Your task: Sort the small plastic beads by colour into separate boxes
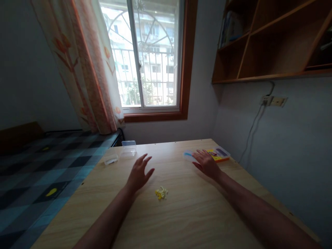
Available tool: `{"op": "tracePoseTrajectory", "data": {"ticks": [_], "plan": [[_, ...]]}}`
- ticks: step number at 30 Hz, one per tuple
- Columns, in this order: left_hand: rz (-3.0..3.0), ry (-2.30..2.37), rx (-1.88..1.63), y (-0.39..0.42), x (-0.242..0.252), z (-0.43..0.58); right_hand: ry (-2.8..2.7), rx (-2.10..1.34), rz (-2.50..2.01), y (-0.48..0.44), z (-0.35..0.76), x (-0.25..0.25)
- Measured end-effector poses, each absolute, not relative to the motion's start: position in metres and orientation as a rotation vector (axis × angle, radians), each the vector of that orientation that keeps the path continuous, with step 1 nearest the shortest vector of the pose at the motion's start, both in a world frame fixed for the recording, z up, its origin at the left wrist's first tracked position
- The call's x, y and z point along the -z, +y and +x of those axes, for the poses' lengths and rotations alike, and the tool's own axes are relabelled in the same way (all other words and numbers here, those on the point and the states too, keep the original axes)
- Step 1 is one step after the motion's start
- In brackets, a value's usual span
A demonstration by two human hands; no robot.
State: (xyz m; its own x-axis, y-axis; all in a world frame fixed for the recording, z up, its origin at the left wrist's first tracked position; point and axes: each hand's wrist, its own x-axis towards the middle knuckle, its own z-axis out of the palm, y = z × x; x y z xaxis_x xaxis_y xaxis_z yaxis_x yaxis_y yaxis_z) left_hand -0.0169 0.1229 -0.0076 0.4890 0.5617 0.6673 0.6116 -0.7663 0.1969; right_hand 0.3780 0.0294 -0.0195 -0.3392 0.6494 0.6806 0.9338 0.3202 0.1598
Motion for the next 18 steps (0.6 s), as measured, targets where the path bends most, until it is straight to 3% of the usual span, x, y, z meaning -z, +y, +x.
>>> {"op": "tracePoseTrajectory", "data": {"ticks": [7, 14, 18], "plan": [[-3.326, -0.989, 1.102, 0.059, -0.019, 0.022, -2.190, 0.288, -0.940, 0.009, 0.277, 0.010], [-3.257, -1.194, 1.454, 0.043, -0.024, 0.005, -1.933, -0.165, -0.929, -0.005, 0.232, 0.015], [-3.190, -1.181, 1.612, 0.037, -0.017, 0.002, -1.519, -0.736, -0.945, 0.000, 0.217, 0.028]]}}
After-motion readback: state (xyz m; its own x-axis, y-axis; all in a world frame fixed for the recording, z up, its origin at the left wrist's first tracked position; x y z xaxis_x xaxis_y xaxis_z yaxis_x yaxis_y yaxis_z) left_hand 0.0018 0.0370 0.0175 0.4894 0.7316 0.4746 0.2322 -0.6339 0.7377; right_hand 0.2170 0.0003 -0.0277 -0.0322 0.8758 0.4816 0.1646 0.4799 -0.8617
